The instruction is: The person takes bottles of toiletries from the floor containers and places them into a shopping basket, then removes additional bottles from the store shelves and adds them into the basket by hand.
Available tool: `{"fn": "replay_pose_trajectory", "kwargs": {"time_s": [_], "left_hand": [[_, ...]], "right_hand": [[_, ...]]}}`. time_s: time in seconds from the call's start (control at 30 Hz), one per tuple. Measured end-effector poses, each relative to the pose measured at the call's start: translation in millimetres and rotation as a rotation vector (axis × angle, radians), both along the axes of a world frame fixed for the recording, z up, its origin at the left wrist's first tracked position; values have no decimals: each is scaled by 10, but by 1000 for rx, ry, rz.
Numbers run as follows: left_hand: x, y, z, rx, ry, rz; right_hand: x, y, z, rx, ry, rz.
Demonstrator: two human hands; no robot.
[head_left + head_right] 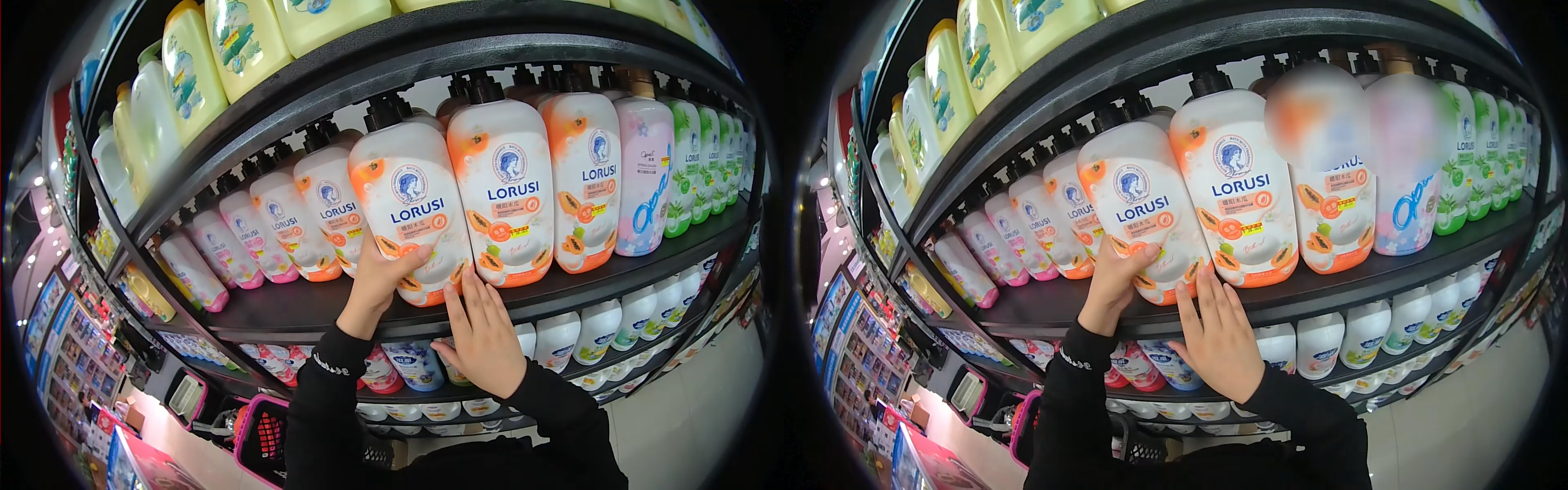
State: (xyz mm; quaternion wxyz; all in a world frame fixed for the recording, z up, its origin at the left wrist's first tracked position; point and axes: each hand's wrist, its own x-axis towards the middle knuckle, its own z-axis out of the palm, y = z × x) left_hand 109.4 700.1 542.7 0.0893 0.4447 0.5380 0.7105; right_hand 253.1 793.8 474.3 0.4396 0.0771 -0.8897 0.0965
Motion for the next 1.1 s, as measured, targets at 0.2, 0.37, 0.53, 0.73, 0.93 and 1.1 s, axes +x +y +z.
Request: {"fn": "replay_pose_trajectory", "kwargs": {"time_s": [0.2, 0.37, 0.53, 0.73, 0.93, 1.1], "left_hand": [[-22, -119, 33, -66, -36, -39], [-10, -228, -1, 27, -123, -85], [-59, -309, -32, 96, -172, -136], [-130, -433, -118, 160, -285, -157], [87, -616, -98, 164, -341, -225], [341, -797, -204, 128, -363, -229]], "right_hand": [[71, 82, 75, -24, -21, 69], [-61, 106, 182, -173, 122, 183], [-317, 117, 413, -408, 1, 329], [-480, 56, 498, -618, -77, 632], [-265, -158, 506, -623, -68, 535], [-17, -334, 425, -614, -108, 488]]}}
